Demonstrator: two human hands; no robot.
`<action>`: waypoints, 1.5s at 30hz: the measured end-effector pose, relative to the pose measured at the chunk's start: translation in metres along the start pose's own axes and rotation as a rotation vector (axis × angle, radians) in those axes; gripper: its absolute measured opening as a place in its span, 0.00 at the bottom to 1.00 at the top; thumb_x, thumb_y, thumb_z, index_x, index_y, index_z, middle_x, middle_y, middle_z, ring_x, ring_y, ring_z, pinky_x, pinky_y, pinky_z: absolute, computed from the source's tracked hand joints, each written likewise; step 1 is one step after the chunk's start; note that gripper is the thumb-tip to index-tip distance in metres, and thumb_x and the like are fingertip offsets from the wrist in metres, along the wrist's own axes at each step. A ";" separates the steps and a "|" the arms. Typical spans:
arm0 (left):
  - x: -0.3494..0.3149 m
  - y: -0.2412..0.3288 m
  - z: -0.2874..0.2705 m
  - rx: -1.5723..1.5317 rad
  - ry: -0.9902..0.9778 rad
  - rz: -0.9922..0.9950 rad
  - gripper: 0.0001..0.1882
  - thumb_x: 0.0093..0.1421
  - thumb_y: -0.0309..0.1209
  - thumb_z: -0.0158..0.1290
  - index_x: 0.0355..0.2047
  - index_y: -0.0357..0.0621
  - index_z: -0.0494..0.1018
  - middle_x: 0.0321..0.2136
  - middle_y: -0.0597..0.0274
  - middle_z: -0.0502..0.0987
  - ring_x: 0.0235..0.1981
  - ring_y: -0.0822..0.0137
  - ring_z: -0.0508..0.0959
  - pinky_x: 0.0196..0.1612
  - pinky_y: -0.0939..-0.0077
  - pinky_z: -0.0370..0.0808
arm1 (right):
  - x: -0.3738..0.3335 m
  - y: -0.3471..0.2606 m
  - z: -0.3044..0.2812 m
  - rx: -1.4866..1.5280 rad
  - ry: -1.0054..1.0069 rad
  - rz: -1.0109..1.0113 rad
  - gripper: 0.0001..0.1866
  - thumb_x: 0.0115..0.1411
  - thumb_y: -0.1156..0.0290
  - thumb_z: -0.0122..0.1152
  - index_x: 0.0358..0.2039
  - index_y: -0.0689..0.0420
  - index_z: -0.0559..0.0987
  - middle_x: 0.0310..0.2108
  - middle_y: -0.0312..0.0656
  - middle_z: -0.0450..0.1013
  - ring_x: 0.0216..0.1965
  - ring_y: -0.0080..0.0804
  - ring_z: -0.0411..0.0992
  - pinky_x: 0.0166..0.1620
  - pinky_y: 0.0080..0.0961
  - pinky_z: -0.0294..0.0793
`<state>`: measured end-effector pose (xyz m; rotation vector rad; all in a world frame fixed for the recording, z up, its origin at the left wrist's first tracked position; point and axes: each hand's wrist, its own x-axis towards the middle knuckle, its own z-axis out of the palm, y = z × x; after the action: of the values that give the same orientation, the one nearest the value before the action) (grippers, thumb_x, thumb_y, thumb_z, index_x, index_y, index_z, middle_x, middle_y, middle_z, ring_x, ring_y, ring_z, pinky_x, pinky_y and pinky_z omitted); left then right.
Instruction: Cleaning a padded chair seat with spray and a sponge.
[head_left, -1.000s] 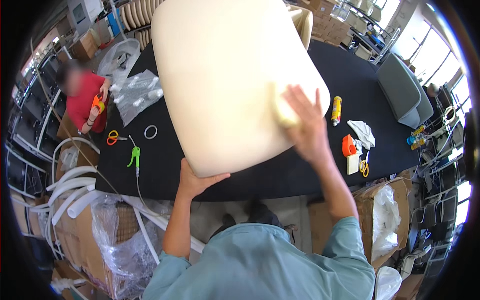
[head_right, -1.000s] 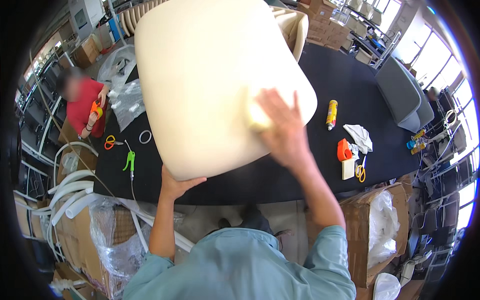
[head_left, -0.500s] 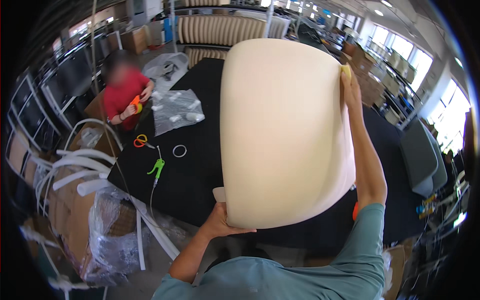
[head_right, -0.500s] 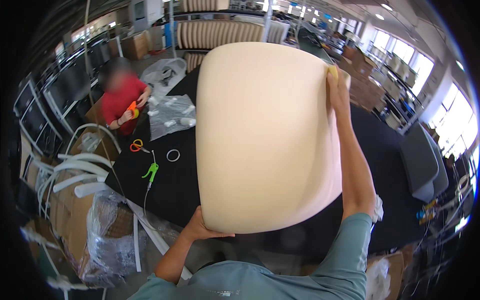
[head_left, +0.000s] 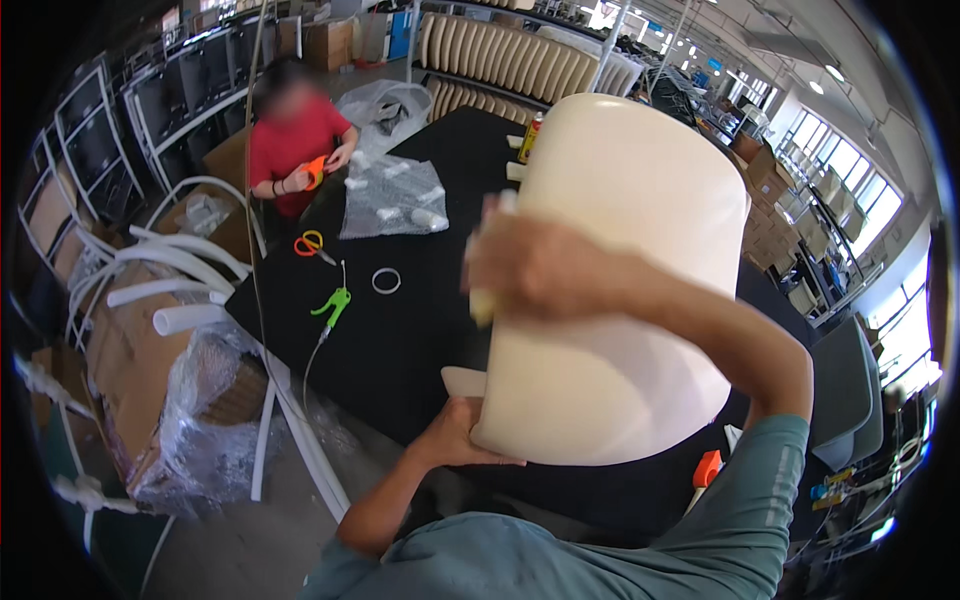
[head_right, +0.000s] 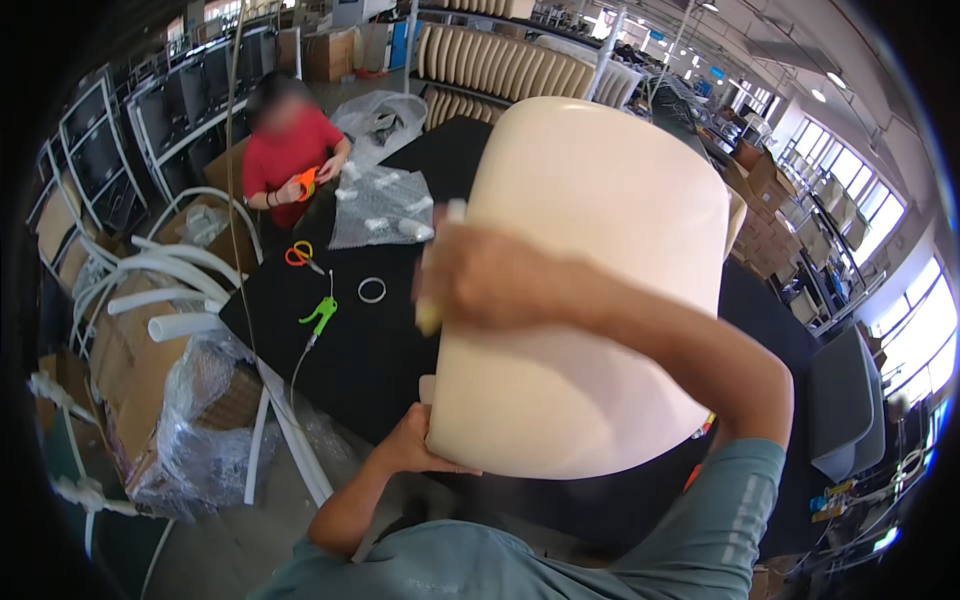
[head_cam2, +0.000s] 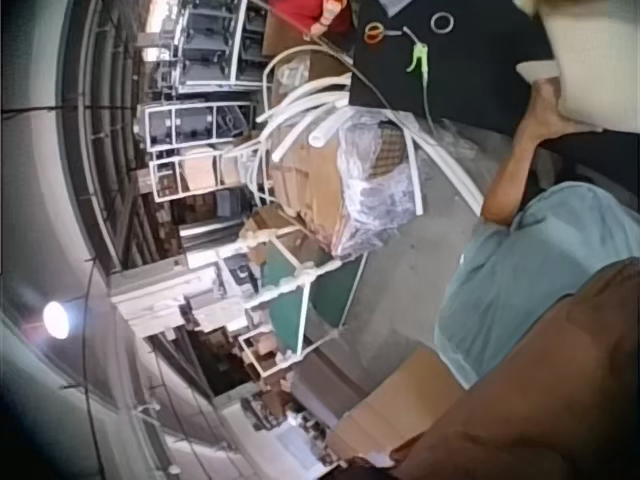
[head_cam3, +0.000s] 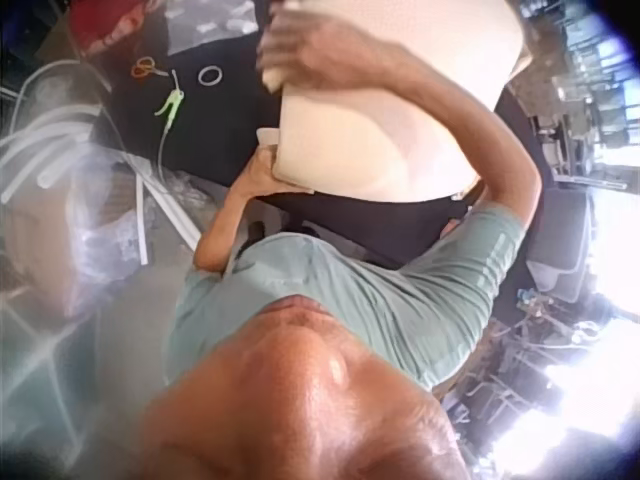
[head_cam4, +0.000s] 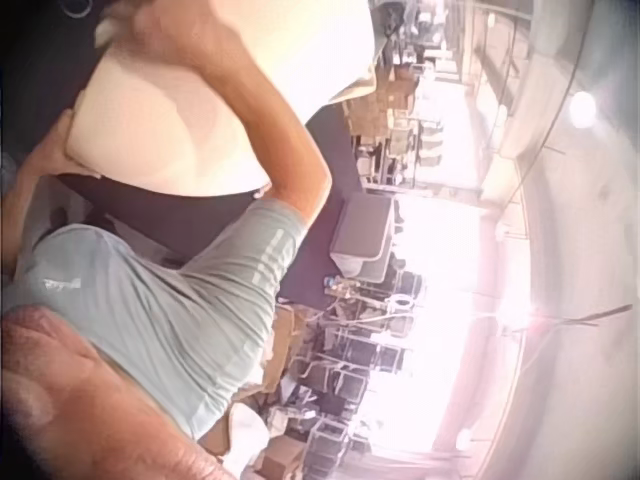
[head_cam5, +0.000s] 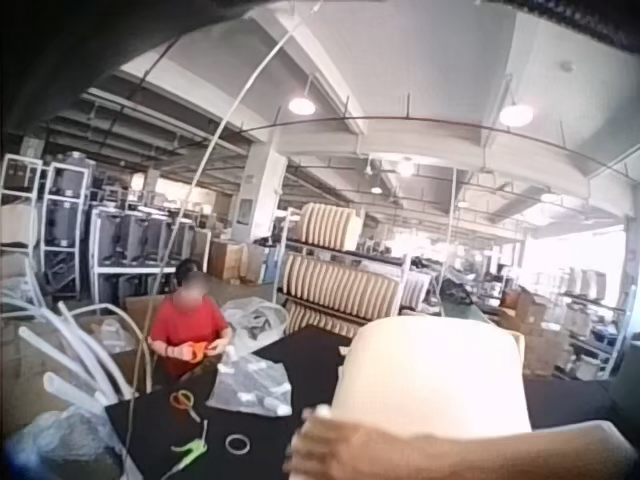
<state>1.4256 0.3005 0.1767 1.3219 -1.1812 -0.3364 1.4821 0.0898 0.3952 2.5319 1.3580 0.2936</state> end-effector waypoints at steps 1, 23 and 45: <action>-0.002 0.000 -0.001 0.008 0.011 -0.039 0.43 0.41 0.33 0.79 0.57 0.41 0.72 0.49 0.60 0.80 0.50 0.63 0.81 0.55 0.70 0.77 | 0.000 -0.036 0.004 0.150 -0.004 -0.090 0.25 0.55 0.61 0.64 0.53 0.56 0.80 0.52 0.44 0.76 0.58 0.44 0.72 0.72 0.50 0.58; 0.031 -0.002 -0.013 0.191 0.243 0.018 0.27 0.41 0.44 0.78 0.37 0.41 0.83 0.32 0.56 0.85 0.31 0.57 0.85 0.41 0.67 0.79 | -0.023 0.110 0.017 -0.422 0.235 0.404 0.29 0.66 0.58 0.58 0.65 0.51 0.70 0.70 0.39 0.63 0.71 0.45 0.58 0.75 0.49 0.47; 0.021 -0.026 -0.013 -0.163 0.014 0.073 0.28 0.39 0.35 0.80 0.39 0.37 0.81 0.36 0.58 0.86 0.37 0.64 0.86 0.44 0.71 0.82 | -0.220 0.146 0.001 -0.305 0.890 1.042 0.24 0.70 0.58 0.55 0.62 0.54 0.74 0.63 0.51 0.71 0.66 0.47 0.67 0.68 0.38 0.60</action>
<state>1.4556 0.2833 0.1666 1.1349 -1.1626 -0.3625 1.4777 -0.1719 0.4270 2.6376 -0.0738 1.7799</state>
